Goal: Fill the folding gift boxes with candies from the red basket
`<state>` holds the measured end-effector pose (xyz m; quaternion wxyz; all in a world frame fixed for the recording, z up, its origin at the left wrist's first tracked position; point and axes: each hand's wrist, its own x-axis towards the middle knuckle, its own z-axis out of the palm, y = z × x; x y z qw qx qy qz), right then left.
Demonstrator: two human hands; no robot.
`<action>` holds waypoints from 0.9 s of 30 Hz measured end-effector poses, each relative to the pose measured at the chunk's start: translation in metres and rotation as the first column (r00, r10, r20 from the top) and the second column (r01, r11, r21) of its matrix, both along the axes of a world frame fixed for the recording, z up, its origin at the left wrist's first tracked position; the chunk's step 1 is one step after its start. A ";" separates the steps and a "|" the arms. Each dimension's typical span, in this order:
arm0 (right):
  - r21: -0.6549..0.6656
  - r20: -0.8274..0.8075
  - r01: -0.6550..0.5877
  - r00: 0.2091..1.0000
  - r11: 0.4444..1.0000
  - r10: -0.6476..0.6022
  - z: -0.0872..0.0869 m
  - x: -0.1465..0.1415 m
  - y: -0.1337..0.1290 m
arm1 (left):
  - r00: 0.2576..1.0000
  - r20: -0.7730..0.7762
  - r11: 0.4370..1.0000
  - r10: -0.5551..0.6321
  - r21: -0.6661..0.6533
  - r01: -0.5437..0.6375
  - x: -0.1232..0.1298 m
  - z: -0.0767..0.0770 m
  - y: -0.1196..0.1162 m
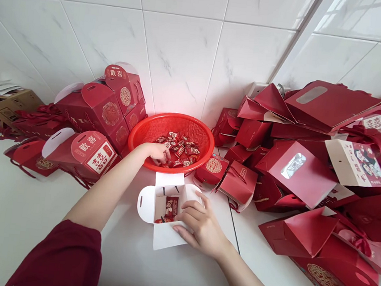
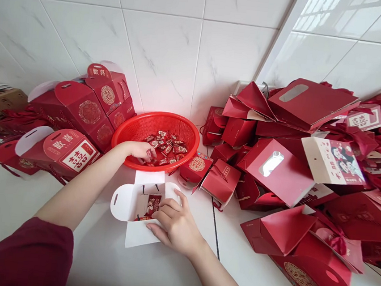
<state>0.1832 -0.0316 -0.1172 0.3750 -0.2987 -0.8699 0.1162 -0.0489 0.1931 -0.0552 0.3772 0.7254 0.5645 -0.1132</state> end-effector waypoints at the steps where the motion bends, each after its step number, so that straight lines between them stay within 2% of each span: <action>1: -0.005 0.003 0.002 1.000 1.000 -0.002 0.001 0.000 0.000 | 0.997 0.077 1.000 0.011 -0.002 -0.011 -0.002 0.003 -0.002; 4: -0.002 -0.001 0.002 1.000 1.000 -0.002 0.001 -0.001 -0.001 | 0.956 0.292 0.999 0.043 -0.003 -0.044 -0.004 0.013 -0.010; 6: 0.007 -0.011 0.002 1.000 1.000 -0.002 0.001 -0.002 0.000 | 0.868 0.487 0.995 0.101 -0.062 -0.081 -0.003 0.018 -0.013; 8: 0.007 -0.006 0.003 1.000 1.000 -0.003 0.002 -0.001 0.000 | 0.745 0.643 0.983 0.175 -0.161 -0.092 -0.002 0.022 -0.015; 10: -0.003 0.013 0.000 1.000 1.000 0.000 0.003 0.000 0.000 | 0.684 0.697 0.973 0.214 -0.215 -0.085 -0.001 0.024 -0.015; 12: -0.009 0.022 -0.001 1.000 1.000 0.001 0.004 0.001 0.000 | 0.688 0.692 0.972 0.218 -0.217 -0.090 0.000 0.023 -0.014; 15: 0.037 0.006 0.015 1.000 0.999 -0.015 0.003 0.003 -0.002 | 0.717 0.664 0.976 0.211 -0.187 -0.115 0.002 0.019 -0.013; 17: 0.114 0.010 0.018 1.000 0.993 -0.019 0.001 0.003 -0.004 | 0.786 0.595 0.985 0.170 -0.106 -0.133 0.004 0.016 -0.012; 19: 0.189 0.024 0.011 1.000 0.982 -0.016 0.000 0.003 -0.007 | 0.906 0.410 0.988 0.104 0.061 -0.141 0.007 0.013 -0.011; 21: 0.229 0.026 0.007 1.000 0.973 -0.013 0.000 0.002 -0.009 | 0.977 0.194 0.967 0.087 0.221 -0.129 0.009 0.009 -0.010; 25: 0.227 0.011 0.024 1.000 0.973 -0.027 0.002 0.000 -0.009 | 0.987 -0.022 0.898 0.162 0.419 -0.138 0.013 0.004 -0.006; 27: 0.212 0.013 0.035 0.999 0.977 -0.039 0.002 0.000 -0.009 | 0.986 -0.081 0.866 0.144 0.493 -0.086 0.018 0.004 -0.002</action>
